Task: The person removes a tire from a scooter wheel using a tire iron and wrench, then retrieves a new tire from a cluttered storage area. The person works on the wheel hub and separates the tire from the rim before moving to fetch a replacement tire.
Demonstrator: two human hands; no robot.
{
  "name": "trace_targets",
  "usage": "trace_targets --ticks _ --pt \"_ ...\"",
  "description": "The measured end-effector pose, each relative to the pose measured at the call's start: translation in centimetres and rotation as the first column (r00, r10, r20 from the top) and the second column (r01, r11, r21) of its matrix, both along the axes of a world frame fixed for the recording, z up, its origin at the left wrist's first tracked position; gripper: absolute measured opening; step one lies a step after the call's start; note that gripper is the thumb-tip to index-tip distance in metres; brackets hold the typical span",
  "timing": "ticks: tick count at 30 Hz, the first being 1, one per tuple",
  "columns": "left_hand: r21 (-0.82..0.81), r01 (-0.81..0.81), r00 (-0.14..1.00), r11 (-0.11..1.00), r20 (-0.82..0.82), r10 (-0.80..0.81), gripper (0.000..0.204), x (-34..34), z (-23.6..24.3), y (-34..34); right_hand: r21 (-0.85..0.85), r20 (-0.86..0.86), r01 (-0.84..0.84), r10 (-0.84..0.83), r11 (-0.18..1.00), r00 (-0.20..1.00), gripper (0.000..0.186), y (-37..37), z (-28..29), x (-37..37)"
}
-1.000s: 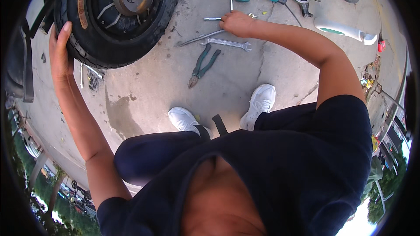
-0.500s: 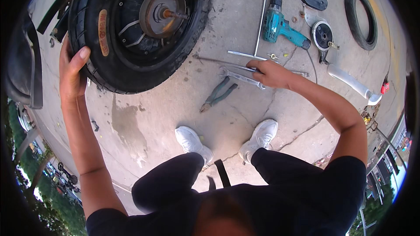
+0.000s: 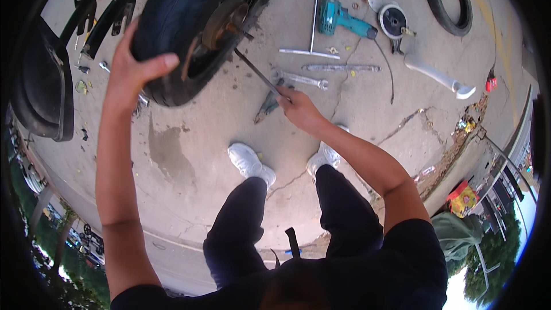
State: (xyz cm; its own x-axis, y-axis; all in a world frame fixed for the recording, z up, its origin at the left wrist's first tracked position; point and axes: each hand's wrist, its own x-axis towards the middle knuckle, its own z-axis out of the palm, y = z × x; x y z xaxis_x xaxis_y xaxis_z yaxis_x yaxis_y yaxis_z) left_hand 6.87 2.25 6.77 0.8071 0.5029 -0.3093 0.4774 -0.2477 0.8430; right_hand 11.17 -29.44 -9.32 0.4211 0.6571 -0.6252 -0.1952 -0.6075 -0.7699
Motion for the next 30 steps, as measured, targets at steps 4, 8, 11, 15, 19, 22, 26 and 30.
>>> trace_targets --ticks 4,8,11,15,19,22,26,30 --pt "0.099 0.178 0.984 0.979 -0.035 -0.175 0.089 2.2 0.7 0.6 0.005 0.011 0.1 -0.1 0.995 0.995 0.036 1.5 -0.8 -1.8" --pt "0.034 0.225 0.971 0.974 -0.089 -0.222 0.097 3.0 0.6 -0.5 -0.062 0.064 0.087 -0.083 0.994 0.994 0.029 1.5 1.3 -2.2" --pt "0.115 0.274 0.955 0.955 -0.15 -0.256 0.099 3.1 1.3 -1.9 -0.282 -0.041 0.064 -0.079 0.957 0.996 0.027 -1.0 4.3 -2.4" --pt "0.014 0.342 0.927 0.939 -0.169 -0.335 0.101 1.2 0.9 -3.2 -0.343 -0.25 0.283 -0.378 0.896 0.891 0.023 -5.4 13.8 0.3" --pt "-0.052 0.334 0.884 0.941 -0.33 -0.332 0.102 0.9 1.8 -4.2 -0.267 -0.275 0.445 -0.51 0.855 0.815 0.017 -6.4 23.3 5.1" --pt "-0.065 0.358 0.874 0.931 -0.327 -0.359 0.102 1.0 1.6 -3.6 -0.166 -0.34 0.433 -0.464 0.886 0.818 0.013 -4.5 27.8 9.5" --pt "-0.039 0.33 0.901 0.943 -0.284 -0.327 0.102 1.5 2.1 -4.4 -0.015 -0.228 0.424 -0.416 0.906 0.881 0.01 1.1 27.3 10.7" --pt "-0.059 0.362 0.893 0.93 -0.265 -0.364 0.098 2.3 2.3 -4.6 -0.023 -0.178 0.487 -0.483 0.873 0.858 0.017 8.1 23.1 9.9"
